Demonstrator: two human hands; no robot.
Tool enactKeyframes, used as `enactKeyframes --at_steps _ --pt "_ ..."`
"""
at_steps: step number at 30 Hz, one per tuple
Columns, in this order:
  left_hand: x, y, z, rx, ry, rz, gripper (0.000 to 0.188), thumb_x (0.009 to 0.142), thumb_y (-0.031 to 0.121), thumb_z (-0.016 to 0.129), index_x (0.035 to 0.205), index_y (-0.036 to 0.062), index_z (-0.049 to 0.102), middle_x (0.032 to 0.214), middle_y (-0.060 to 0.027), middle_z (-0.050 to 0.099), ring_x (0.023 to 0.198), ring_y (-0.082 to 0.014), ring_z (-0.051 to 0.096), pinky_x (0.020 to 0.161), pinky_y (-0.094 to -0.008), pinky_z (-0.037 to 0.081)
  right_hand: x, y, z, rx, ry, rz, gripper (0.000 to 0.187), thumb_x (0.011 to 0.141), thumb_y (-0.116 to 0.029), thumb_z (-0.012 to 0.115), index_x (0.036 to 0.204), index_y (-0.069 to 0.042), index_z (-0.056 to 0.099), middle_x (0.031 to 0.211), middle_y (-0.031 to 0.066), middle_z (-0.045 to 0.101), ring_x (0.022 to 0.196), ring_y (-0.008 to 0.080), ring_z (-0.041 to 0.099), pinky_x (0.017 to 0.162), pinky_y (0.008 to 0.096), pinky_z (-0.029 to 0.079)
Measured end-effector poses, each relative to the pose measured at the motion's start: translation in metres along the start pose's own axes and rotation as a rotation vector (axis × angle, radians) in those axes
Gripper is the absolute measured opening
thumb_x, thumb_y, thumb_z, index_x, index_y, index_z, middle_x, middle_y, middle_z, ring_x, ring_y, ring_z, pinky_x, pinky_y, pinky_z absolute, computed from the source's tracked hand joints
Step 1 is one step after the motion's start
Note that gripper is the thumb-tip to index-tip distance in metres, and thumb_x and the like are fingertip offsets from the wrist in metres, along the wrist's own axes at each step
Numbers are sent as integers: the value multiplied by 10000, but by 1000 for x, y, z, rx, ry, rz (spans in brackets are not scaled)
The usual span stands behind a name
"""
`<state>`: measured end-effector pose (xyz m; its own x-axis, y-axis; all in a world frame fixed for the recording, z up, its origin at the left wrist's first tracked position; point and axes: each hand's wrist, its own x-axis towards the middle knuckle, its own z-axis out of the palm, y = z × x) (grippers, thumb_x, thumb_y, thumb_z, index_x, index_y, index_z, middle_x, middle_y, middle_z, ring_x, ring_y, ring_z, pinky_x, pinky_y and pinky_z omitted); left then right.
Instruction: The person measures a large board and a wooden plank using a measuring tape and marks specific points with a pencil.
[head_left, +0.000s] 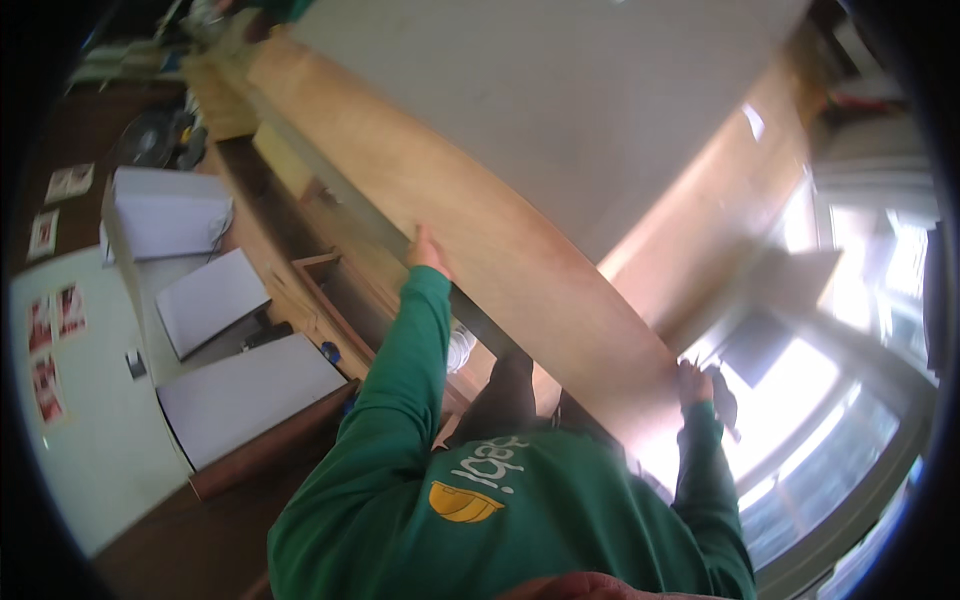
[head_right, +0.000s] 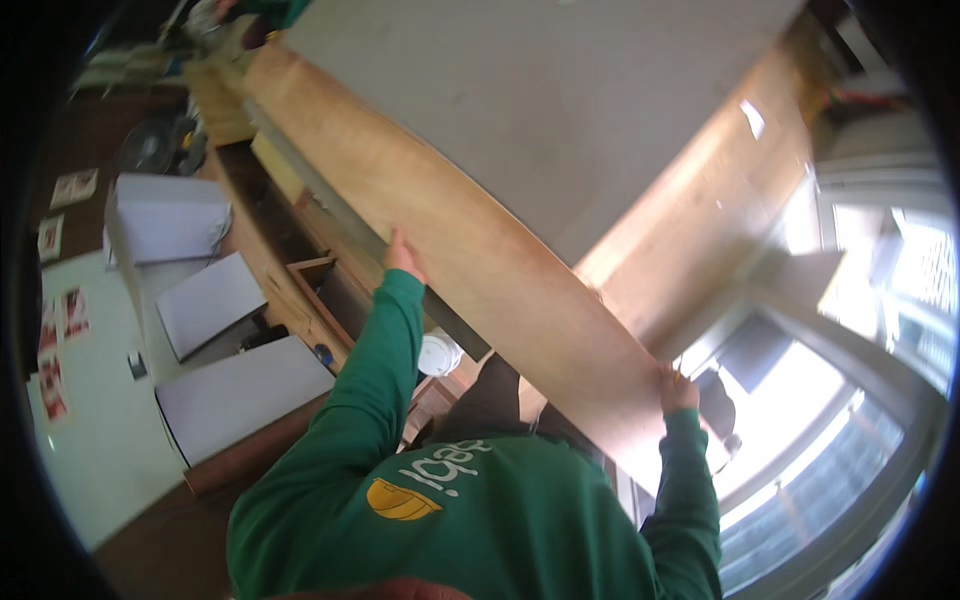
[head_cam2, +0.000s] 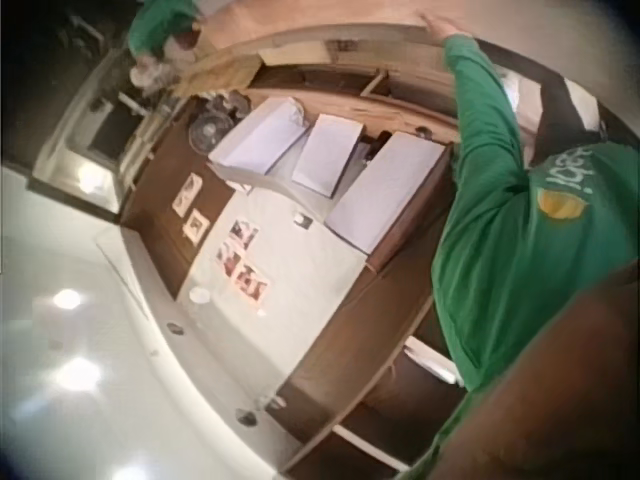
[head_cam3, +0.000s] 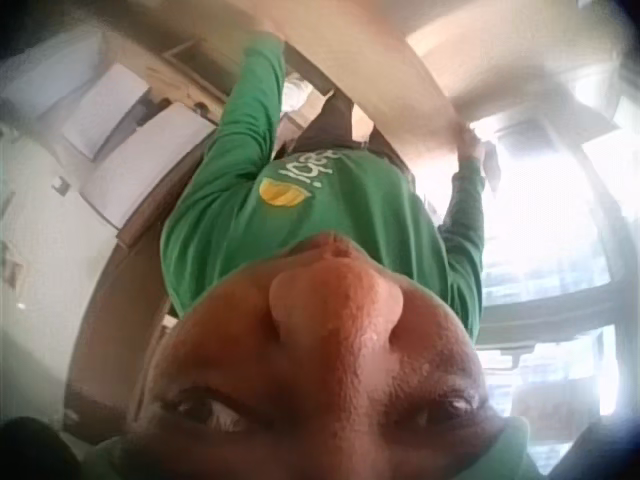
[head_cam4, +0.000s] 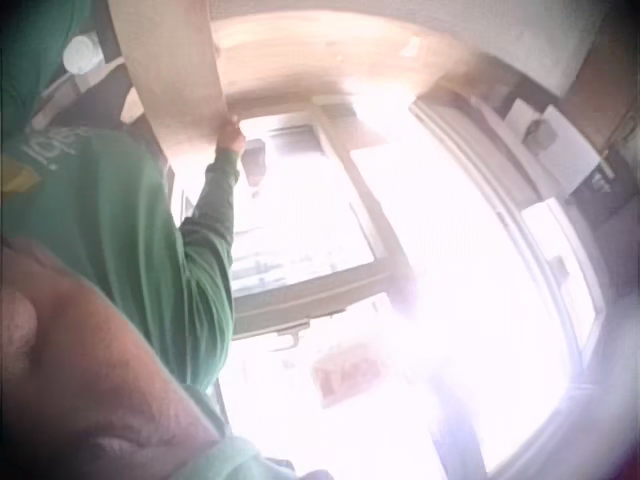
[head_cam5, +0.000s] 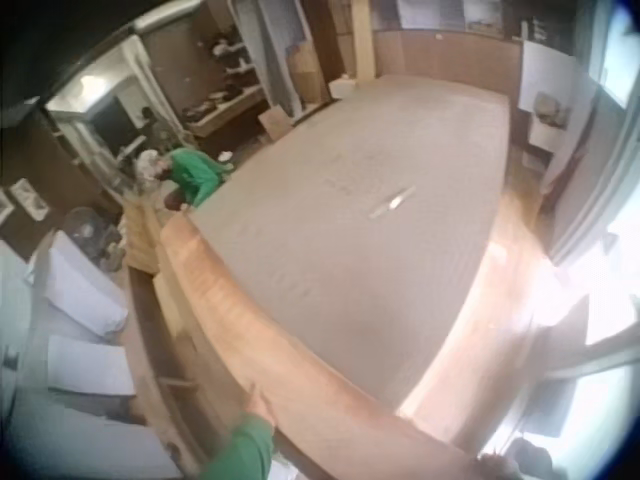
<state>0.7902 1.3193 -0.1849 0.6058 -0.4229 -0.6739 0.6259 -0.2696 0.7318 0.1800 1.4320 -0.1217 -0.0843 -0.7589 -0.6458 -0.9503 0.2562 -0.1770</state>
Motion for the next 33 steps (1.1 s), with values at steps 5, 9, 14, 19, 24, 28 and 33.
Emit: enactKeyframes --at_steps 5,9,14,19,24,28,33 --pt "-18 3 23 8 11 11 715 851 445 634 1312 -45 390 1363 -161 429 1246 -256 417 1037 -410 341 -2 25 32 75 56 -96 582 928 -510 379 957 -11 676 787 289 626 814 448 611 736 498 467" --pt "-21 16 10 -81 -108 -14 717 846 432 642 1310 -51 389 1371 -169 418 1258 -257 406 1047 -402 331 -7 -10 10 210 4 -11 622 925 -528 363 956 11 672 767 271 634 792 432 621 735 483 464" --pt "-32 27 29 -171 -11 -35 585 869 360 634 1294 5 446 1303 -105 496 1179 -236 484 1021 -371 376 -27 -50 -15 120 90 287 718 920 -561 312 897 61 669 812 275 639 842 427 616 762 477 455" --pt "-51 34 48 -200 34 -22 565 865 348 646 1257 -11 453 1270 -121 508 1174 -250 484 1022 -382 375 -38 -72 -42 174 312 396 710 926 -545 303 869 56 676 843 287 634 872 441 605 775 491 448" --pt "-51 27 99 -146 112 19 547 858 348 661 1198 -36 470 1253 -137 509 1165 -241 484 1024 -381 370 -11 -42 -67 160 309 410 708 932 -534 294 869 62 672 846 283 639 881 454 600 787 503 442" --pt "-67 11 153 -156 22 26 548 860 337 663 1188 -53 461 1259 -139 498 1175 -227 470 1026 -365 362 20 -2 -77 200 338 424 715 928 -552 295 863 51 674 833 280 640 866 450 605 772 498 450" --pt "-62 -15 204 -89 39 49 596 862 350 659 1234 -57 433 1290 -137 484 1216 -225 438 1032 -358 348 64 36 -95 266 361 401 716 921 -569 308 840 45 669 814 276 638 846 442 608 748 474 458"
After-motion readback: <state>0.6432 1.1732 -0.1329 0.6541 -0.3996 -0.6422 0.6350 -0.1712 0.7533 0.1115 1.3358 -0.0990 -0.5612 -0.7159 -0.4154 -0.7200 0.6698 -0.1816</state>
